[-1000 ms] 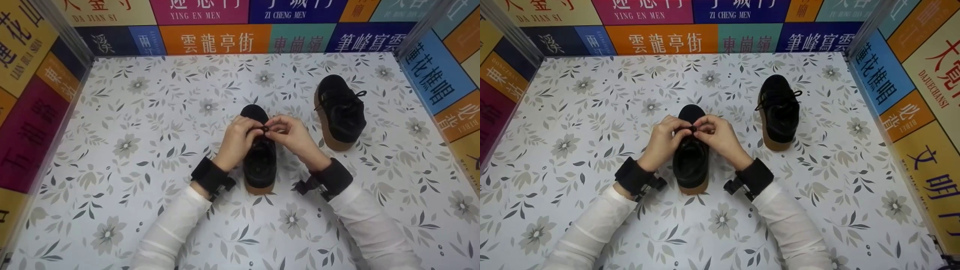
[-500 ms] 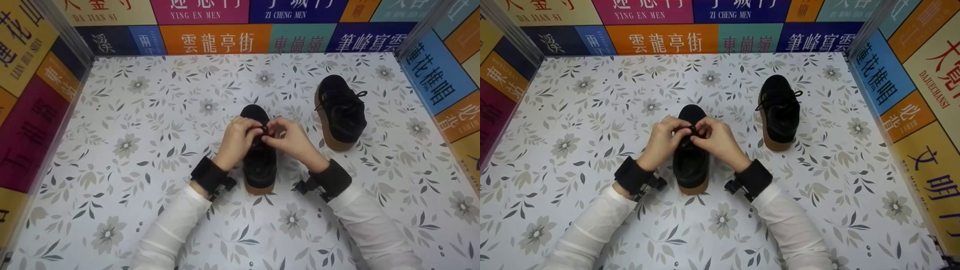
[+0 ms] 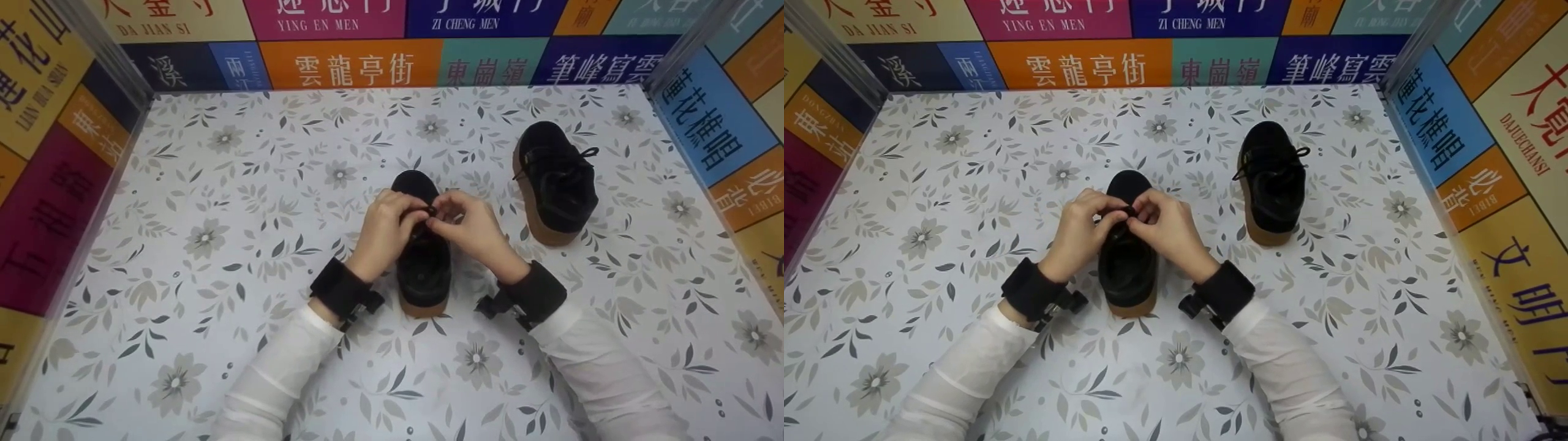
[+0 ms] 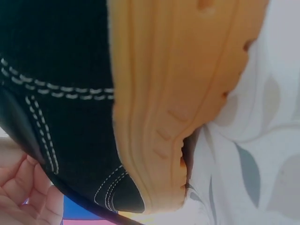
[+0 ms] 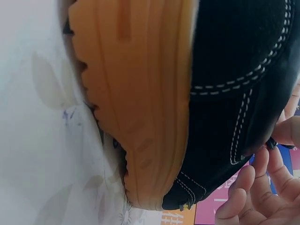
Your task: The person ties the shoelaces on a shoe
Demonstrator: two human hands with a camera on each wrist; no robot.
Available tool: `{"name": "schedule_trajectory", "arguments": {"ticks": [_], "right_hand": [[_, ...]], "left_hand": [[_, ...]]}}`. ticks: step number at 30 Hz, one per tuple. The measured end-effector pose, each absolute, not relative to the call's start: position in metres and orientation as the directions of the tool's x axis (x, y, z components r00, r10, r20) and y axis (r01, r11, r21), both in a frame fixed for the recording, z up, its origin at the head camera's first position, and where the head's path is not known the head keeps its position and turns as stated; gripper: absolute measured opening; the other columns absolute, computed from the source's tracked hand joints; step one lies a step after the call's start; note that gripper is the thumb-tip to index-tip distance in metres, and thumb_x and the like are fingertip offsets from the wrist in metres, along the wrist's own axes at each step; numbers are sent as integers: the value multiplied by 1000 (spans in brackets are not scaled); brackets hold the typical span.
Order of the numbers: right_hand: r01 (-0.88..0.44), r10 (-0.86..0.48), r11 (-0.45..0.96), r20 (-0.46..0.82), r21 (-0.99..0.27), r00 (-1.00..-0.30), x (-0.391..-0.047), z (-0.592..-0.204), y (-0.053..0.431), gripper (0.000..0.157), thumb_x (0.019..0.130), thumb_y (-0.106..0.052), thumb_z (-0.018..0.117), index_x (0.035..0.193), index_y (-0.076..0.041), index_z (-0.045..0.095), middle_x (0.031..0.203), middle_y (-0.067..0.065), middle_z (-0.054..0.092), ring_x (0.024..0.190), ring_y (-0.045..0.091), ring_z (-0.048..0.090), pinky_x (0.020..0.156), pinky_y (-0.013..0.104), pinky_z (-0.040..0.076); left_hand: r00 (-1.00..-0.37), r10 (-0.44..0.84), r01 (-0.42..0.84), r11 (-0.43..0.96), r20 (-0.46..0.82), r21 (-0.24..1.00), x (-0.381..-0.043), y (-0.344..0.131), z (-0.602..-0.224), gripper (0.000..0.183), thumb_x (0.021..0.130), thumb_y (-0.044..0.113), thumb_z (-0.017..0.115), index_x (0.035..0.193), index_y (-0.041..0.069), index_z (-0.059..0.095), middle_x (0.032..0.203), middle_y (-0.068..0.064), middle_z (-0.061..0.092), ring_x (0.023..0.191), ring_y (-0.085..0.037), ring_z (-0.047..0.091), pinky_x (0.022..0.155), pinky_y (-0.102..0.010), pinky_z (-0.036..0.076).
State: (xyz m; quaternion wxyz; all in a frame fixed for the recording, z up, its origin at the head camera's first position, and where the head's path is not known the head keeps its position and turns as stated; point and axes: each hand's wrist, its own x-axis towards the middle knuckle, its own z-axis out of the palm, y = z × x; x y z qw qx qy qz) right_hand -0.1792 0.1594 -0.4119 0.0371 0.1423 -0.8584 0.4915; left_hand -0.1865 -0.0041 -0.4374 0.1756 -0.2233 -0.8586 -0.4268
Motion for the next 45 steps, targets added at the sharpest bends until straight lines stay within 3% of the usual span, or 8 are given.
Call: {"name": "schedule_trajectory", "arguments": {"ticks": [8, 14, 24, 35, 45], "right_hand": [[-230, -197, 441, 156, -868, -968, -170, -390, 153, 15, 75, 7, 64, 89, 10, 60, 81, 19, 64, 68, 11, 55, 65, 22, 45], [-190, -221, 386, 110, -903, -969, -173, -396, 156, 16, 78, 5, 66, 92, 11, 60, 87, 19, 64, 73, 13, 56, 69, 25, 46], [-192, -308, 295, 98, -936, -946, -180, -408, 174, 20, 88, 0, 61, 105, 10, 64, 106, 23, 65, 87, 13, 58, 74, 20, 45], [-173, -326, 279, 77, -945, -942, -185, -418, 177, 23, 88, -5, 65, 109, 6, 67, 107, 18, 67, 89, 6, 61, 78, 22, 50], [-157, -297, 269, 73, -950, -952, -186, -420, 176, 17, 86, -3, 66, 99, 8, 69, 86, -7, 67, 79, 8, 59, 71, 19, 48]], "left_hand": [[-807, 232, 572, 535, 543, 622, -184, -3, -439, 17, 86, 21, 67, 92, 6, 70, 88, -3, 68, 87, -18, 55, 81, -27, 45], [-803, 213, 573, 535, 557, 621, -183, -2, -442, 18, 86, 22, 67, 92, 6, 70, 88, -3, 68, 88, -17, 55, 83, -27, 45], [-795, 146, 579, 476, 589, 663, -185, -2, -449, 14, 82, 20, 70, 89, 9, 72, 86, 0, 69, 86, -15, 56, 81, -25, 45], [-793, 92, 578, 427, 602, 695, -189, -1, -456, 13, 82, 20, 72, 88, 9, 73, 85, 1, 70, 85, -13, 58, 80, -23, 46], [-799, 101, 574, 422, 593, 702, -190, -2, -456, 17, 80, 25, 72, 88, 9, 74, 85, 1, 71, 83, -12, 58, 78, -21, 48]]}}
